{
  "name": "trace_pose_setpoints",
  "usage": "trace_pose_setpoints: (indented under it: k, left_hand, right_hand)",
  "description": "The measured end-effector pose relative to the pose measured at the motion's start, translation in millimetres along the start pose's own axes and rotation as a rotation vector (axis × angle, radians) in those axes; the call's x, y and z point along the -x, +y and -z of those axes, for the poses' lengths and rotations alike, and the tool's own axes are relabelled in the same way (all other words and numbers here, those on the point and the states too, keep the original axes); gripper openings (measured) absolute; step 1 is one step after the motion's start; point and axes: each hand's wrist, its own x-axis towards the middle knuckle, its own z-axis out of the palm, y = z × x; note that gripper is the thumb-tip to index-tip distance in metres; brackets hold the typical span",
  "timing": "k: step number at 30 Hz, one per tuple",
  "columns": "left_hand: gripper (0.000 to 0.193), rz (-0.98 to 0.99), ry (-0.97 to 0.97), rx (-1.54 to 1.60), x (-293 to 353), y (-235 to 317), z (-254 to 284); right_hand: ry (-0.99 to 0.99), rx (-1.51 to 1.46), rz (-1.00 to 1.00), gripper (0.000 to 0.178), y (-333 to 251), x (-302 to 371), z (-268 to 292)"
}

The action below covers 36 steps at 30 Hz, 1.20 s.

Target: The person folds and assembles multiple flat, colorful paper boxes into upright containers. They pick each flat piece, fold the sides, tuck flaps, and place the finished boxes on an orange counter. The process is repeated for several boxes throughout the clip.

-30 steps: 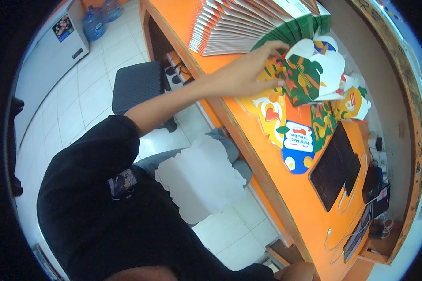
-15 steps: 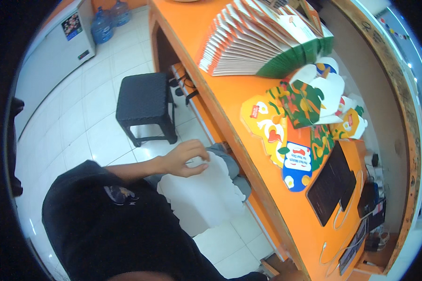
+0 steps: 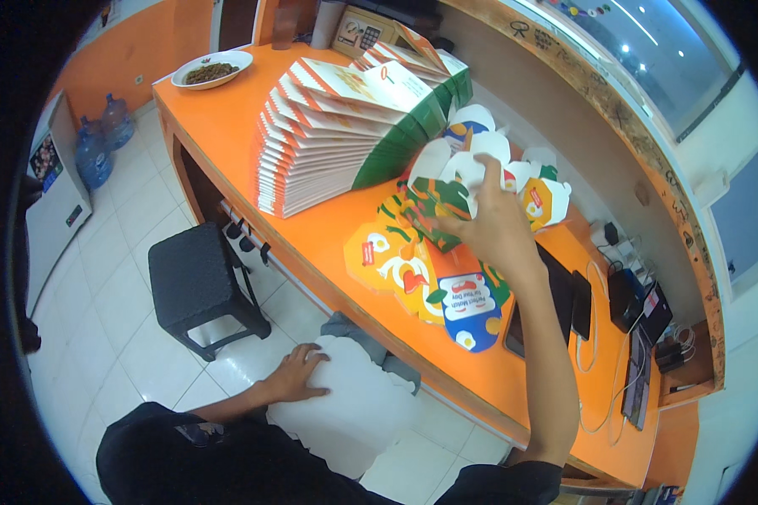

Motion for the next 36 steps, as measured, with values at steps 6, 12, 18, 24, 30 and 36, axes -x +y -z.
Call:
trace_pose_setpoints:
  k: [6, 12, 18, 24, 30, 36]
  left_hand:
    - [0.070, 0.001, -0.033, 0.163, 5, -13, -6]
    - [0.070, 0.014, -0.125, 0.169, 0, -23, 2]
    - [0.071, 0.065, -0.152, 0.231, -2, -24, 2]
    - [0.069, 0.045, -0.126, 0.216, -1, -29, 1]
    - [0.069, 0.065, -0.175, 0.248, -5, -33, 0]
    - [0.066, 0.038, -0.128, 0.245, -3, -30, 2]
  right_hand:
    - [-0.426, -0.014, -0.024, 0.039, -8, -38, 64]
    - [-0.006, 0.026, -0.010, 0.031, -8, -98, 112]
    - [0.087, 0.159, 0.039, 0.027, 60, -168, 40]
    - [0.036, 0.171, -0.064, 0.027, 87, -189, 16]
    - [0.056, 0.166, -0.060, 0.027, 92, -194, 13]
    - [0.199, -0.089, 0.072, 0.027, 73, -189, 22]
